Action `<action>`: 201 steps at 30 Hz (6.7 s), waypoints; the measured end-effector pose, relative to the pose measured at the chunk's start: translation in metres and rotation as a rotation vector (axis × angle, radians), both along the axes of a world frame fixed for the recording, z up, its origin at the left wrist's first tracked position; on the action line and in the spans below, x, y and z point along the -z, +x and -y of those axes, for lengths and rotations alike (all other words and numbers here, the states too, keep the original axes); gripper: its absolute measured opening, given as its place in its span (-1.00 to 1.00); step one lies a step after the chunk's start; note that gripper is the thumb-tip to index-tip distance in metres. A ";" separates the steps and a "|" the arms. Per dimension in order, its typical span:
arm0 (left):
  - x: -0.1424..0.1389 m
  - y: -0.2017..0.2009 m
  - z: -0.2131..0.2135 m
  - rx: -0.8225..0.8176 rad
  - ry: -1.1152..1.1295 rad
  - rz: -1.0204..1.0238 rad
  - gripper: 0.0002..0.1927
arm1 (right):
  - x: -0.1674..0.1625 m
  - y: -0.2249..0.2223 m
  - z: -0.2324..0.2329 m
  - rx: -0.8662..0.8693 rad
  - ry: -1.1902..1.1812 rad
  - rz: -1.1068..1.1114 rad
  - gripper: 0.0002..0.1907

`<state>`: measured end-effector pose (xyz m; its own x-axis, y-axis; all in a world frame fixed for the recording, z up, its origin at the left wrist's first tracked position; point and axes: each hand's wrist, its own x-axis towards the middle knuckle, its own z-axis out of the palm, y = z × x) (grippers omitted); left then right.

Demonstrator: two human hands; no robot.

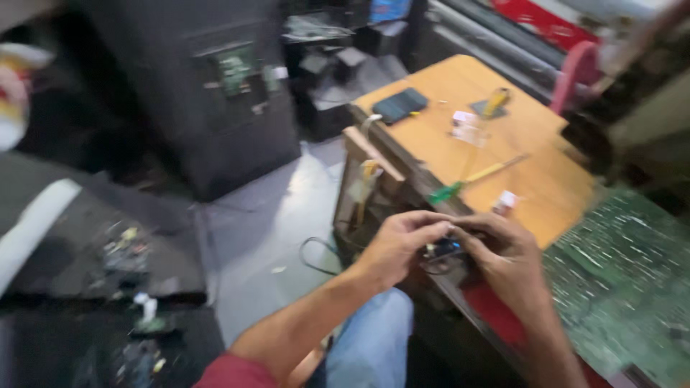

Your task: The person sits at a repair bench holding a small circuit board in one hand and a soldering iron in the other, soldering components onto the board. They reposition the board, apply solder to its joints, set it on the bench, and continue soldering the board while it rests on the table.

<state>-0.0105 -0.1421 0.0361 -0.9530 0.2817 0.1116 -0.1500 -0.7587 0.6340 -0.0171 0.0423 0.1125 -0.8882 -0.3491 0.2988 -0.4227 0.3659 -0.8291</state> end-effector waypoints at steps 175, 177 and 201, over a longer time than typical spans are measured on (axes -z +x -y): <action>0.000 0.073 -0.199 0.611 -0.101 -0.186 -0.56 | 0.047 0.187 -0.156 0.716 -0.334 -0.136 -0.78; 0.000 0.073 -0.200 0.620 -0.099 -0.184 -0.54 | 0.049 0.187 -0.157 0.718 -0.351 -0.133 -0.77; 0.004 0.085 -0.224 0.565 -0.101 -0.236 -0.63 | 0.043 0.204 -0.169 0.789 -0.288 -0.225 -0.78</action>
<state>0.0741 0.0816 0.0323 -0.6063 0.7557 0.2477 -0.3581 -0.5375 0.7634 0.1864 0.2115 0.0694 -0.7481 0.4598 0.4784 -0.2993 0.4096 -0.8617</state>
